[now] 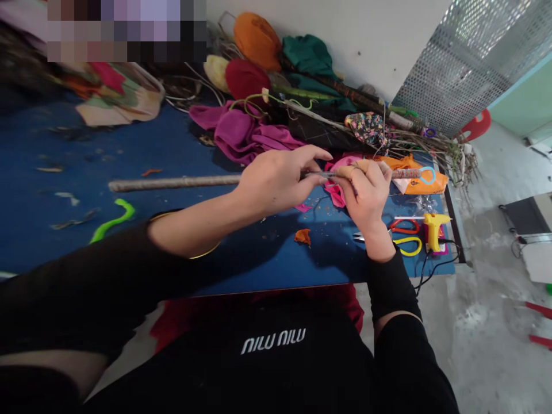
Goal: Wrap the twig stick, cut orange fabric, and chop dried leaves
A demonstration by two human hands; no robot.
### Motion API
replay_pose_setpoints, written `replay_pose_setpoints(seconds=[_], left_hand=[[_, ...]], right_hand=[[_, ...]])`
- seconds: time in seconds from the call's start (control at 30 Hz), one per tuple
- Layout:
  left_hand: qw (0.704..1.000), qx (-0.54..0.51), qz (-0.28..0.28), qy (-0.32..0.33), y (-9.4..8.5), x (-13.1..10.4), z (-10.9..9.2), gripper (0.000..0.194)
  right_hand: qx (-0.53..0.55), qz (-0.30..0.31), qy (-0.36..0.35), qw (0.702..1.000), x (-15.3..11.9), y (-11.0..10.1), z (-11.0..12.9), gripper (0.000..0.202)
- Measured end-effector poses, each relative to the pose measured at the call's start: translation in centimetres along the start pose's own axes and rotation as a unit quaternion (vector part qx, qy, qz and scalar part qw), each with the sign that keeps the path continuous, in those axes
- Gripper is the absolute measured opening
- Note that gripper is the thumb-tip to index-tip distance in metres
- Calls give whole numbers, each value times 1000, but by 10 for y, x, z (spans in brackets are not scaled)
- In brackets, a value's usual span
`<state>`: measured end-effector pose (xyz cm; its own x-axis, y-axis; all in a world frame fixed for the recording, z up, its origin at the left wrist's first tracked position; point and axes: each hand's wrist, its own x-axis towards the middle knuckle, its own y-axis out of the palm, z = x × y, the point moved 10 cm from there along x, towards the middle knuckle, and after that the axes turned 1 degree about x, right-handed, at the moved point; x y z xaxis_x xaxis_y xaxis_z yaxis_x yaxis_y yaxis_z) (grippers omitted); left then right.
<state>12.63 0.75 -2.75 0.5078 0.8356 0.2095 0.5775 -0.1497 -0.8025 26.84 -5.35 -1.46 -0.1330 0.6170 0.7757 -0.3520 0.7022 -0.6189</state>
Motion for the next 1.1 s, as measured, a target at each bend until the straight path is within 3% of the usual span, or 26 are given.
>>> replay_pose_setpoints(seconds=[0.2, 0.5, 0.73, 0.87, 1.0, 1.1], left_hand=[[1000, 25, 2, 1, -1, -1, -4, 41], [1000, 1, 1, -9, 4, -3, -1, 42], [999, -41, 6, -6, 7, 0, 2, 41], [996, -90, 21, 1, 12, 3, 5, 37], [995, -99, -27, -6, -6, 10, 18, 28], [993, -89, -69, -22, -28, 14, 28, 25]], right_hand=[[-17, -10, -54, 998, 1, -1, 10, 35], [-23, 76, -54, 995, 4, 15, 12, 40], [-51, 61, -92, 993, 0, 14, 14, 38], [-26, 79, -77, 994, -1, 17, 10, 35], [-12, 84, -87, 993, -2, 15, 15, 40], [16, 24, -90, 996, -1, 1, 17, 41]])
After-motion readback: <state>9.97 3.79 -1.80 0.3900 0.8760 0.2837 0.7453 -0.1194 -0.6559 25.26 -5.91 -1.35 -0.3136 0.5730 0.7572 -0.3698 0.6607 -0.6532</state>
